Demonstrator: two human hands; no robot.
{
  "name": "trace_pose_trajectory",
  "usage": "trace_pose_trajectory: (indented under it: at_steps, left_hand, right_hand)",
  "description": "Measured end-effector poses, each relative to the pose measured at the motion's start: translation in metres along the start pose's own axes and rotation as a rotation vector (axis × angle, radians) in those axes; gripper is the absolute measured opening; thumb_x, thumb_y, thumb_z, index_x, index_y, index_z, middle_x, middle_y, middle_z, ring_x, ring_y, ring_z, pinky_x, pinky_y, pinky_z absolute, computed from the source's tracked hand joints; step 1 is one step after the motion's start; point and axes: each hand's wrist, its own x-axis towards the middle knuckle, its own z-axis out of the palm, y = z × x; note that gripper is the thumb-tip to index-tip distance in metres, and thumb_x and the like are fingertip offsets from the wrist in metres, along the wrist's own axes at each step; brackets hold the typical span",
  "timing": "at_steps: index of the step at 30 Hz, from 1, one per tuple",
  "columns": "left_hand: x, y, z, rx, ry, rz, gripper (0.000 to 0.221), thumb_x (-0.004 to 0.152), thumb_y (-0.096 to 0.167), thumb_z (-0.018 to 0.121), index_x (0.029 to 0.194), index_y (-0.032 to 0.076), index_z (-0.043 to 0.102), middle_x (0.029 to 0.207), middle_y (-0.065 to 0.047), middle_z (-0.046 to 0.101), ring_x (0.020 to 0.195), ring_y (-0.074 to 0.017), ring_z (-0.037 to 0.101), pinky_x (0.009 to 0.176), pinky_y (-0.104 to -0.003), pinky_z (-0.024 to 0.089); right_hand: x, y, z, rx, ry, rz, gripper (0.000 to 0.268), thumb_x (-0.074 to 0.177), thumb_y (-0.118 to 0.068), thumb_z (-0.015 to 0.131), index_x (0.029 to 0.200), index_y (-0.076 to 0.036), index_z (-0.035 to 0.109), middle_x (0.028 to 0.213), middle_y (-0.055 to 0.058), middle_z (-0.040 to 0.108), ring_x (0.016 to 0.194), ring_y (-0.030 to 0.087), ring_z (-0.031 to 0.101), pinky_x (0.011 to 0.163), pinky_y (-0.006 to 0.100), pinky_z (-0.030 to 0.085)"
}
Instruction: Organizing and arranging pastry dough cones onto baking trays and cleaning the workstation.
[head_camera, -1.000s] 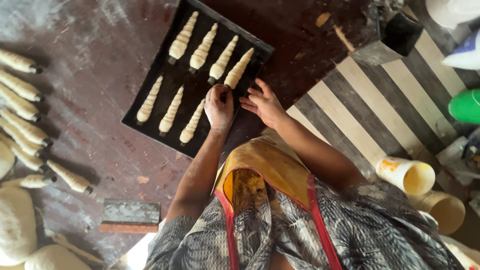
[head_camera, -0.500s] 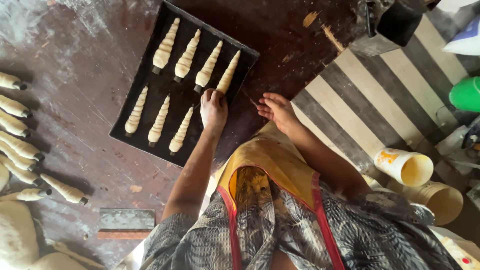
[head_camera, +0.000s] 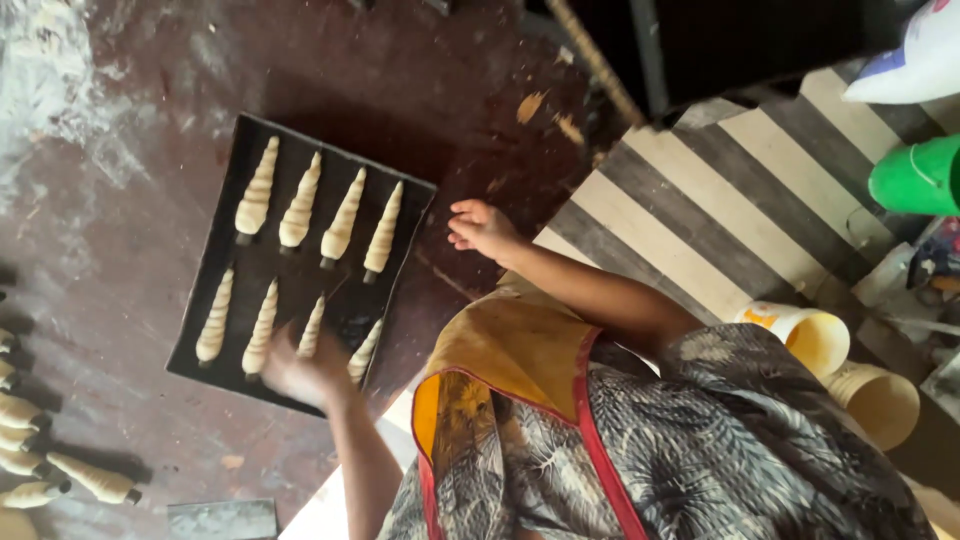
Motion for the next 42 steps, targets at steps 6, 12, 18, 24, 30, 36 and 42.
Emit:
trace_pose_trajectory:
  at_steps: [6, 12, 18, 24, 30, 36, 42]
  left_hand:
    - [-0.096, -0.133, 0.019, 0.289, 0.174, -0.646, 0.058, 0.087, 0.030, 0.080, 0.123, -0.009, 0.060, 0.116, -0.028, 0.063, 0.104, -0.0430, 0.062, 0.085, -0.050, 0.050]
    - [-0.123, -0.123, 0.026, -0.015, -0.045, -0.707, 0.032, 0.099, 0.019, 0.066, 0.115, -0.008, 0.071, 0.114, -0.027, 0.067, 0.107, -0.0415, 0.064, 0.095, -0.051, 0.050]
    - [-0.119, -0.051, 0.025, -0.765, 0.181, -1.093, 0.037, 0.088, 0.002, 0.057, 0.124, -0.004, 0.063, 0.116, -0.017, 0.069, 0.101, -0.0269, 0.068, 0.088, -0.039, 0.055]
    - [-0.123, 0.003, 0.028, -1.321, 0.349, -1.092, 0.048, 0.082, -0.009, 0.051, 0.129, -0.005, 0.060, 0.118, -0.016, 0.068, 0.103, -0.0274, 0.069, 0.088, -0.038, 0.059]
    - [-0.069, 0.046, 0.005, -1.435, 0.372, -0.986, 0.049, 0.081, -0.008, 0.049, 0.130, -0.005, 0.059, 0.120, -0.017, 0.068, 0.106, -0.0293, 0.070, 0.092, -0.040, 0.059]
    - [0.030, 0.077, 0.006, -1.529, 0.353, -0.931, 0.048, 0.080, -0.005, 0.049, 0.127, -0.004, 0.059, 0.116, -0.015, 0.067, 0.103, -0.0267, 0.068, 0.091, -0.040, 0.058]
    - [0.156, 0.122, 0.075, -1.687, 0.259, -0.839, 0.043, 0.082, -0.005, 0.053, 0.125, -0.003, 0.060, 0.113, -0.015, 0.068, 0.101, -0.0278, 0.069, 0.090, -0.041, 0.059]
  right_hand:
    - [0.013, -0.020, 0.033, -0.362, -0.086, -0.011, 0.081, 0.093, -0.020, 0.072, 0.152, 0.002, 0.021, 0.097, 0.013, 0.073, 0.074, 0.018, 0.073, 0.066, 0.031, 0.064]
    - [0.036, 0.015, 0.049, -0.727, -0.007, -0.266, 0.101, 0.086, -0.033, 0.083, 0.143, 0.013, 0.013, 0.072, 0.005, 0.075, 0.056, 0.016, 0.070, 0.054, 0.029, 0.057]
    - [0.029, -0.028, 0.056, -0.596, -0.046, -0.093, 0.100, 0.081, -0.034, 0.082, 0.146, 0.006, 0.017, 0.067, 0.005, 0.069, 0.049, 0.017, 0.065, 0.049, 0.032, 0.057]
    - [0.031, -0.034, 0.047, -0.573, -0.008, -0.253, 0.104, 0.078, -0.027, 0.086, 0.152, 0.000, 0.018, 0.074, 0.007, 0.066, 0.054, 0.015, 0.063, 0.049, 0.031, 0.054]
    - [0.037, -0.072, 0.036, -0.203, -0.132, -0.311, 0.099, 0.087, -0.016, 0.079, 0.159, -0.005, 0.012, 0.095, 0.012, 0.065, 0.067, 0.017, 0.066, 0.058, 0.032, 0.057]
    - [0.001, -0.157, -0.013, 0.144, -0.239, -0.324, 0.065, 0.099, -0.014, 0.066, 0.154, -0.003, 0.032, 0.118, 0.017, 0.064, 0.090, 0.022, 0.074, 0.082, 0.038, 0.065]
    - [-0.051, -0.166, -0.117, 0.181, 0.198, -0.613, 0.049, 0.105, -0.011, 0.061, 0.149, -0.002, 0.042, 0.126, 0.019, 0.062, 0.103, 0.026, 0.070, 0.091, 0.041, 0.062]
